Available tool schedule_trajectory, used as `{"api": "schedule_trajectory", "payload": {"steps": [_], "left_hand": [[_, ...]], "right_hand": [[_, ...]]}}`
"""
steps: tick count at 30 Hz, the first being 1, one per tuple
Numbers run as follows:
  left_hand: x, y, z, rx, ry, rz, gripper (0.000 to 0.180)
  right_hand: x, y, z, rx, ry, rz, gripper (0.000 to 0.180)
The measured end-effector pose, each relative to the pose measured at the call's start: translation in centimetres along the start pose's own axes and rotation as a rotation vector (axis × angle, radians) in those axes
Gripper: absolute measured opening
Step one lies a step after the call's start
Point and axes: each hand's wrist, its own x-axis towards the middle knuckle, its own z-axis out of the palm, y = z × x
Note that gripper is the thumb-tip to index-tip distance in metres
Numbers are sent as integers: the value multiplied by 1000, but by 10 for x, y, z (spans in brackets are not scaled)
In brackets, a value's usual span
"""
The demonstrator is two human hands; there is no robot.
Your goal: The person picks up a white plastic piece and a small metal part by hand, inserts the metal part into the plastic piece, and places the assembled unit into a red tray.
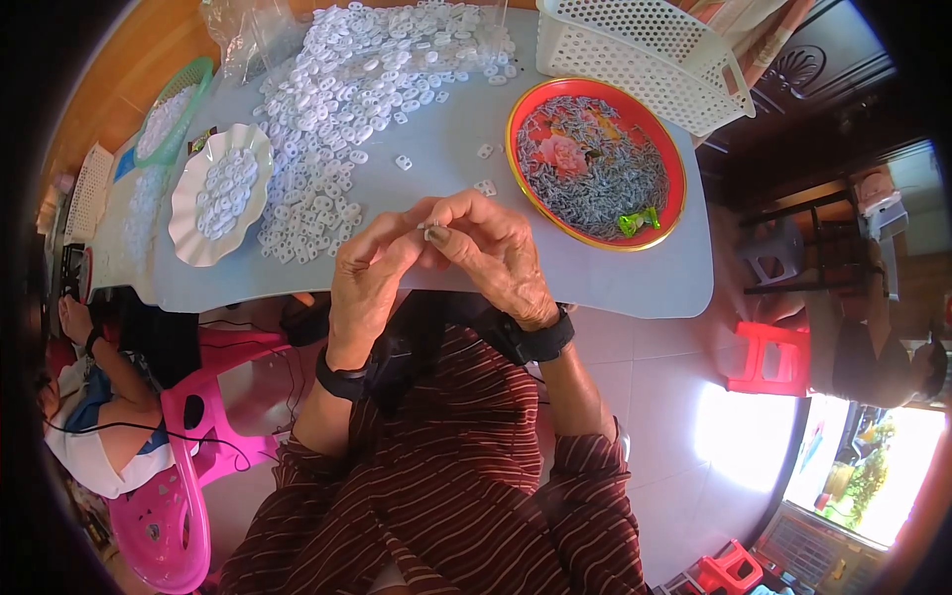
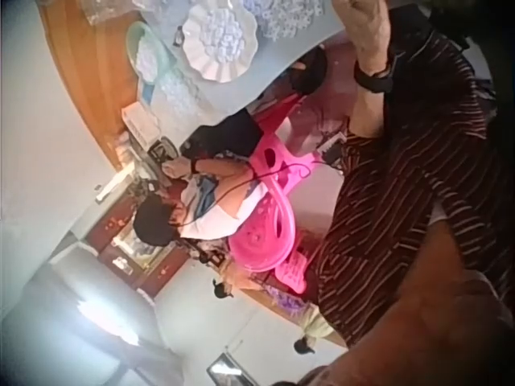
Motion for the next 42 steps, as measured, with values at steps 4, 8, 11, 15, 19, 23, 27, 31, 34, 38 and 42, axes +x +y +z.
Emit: {"api": "schedule_trajectory", "payload": {"steps": [4, 8, 11, 15, 19, 23, 27, 31, 34, 38, 42], "left_hand": [[2, 6, -7, 67, 6, -81, 9], [4, 7, -7, 50, 99, -68, 7], [3, 4, -4, -9, 117, -59, 10], [2, 8, -6, 66, 80, -104, 15], [4, 5, -8, 67, 103, -66, 17], [7, 4, -8, 39, 134, -39, 20], [9, 4, -7, 48, 111, -47, 20], [9, 8, -4, 57, 103, -46, 20], [8, 13, -4, 105, 75, -61, 20], [8, 12, -2, 108, 83, -56, 19], [10, 7, -3, 63, 96, -25, 19]], "right_hand": [[-1, 0, -1, 15, 76, -10, 10], [-1, -1, -2, -33, 56, 31, 9], [-1, 0, -1, 16, 14, 9, 8], [0, 2, -1, -27, 72, -3, 10], [0, 1, -2, -197, 108, -41, 11], [-2, 5, -2, -151, 92, -42, 11], [-1, 3, 0, -81, 101, -20, 15], [-2, 2, -1, -95, 101, 1, 20], [-2, 2, -1, -110, 112, 16, 21], [-2, 3, 0, -84, 116, -7, 21], [-2, 4, -1, -110, 112, -23, 21]]}}
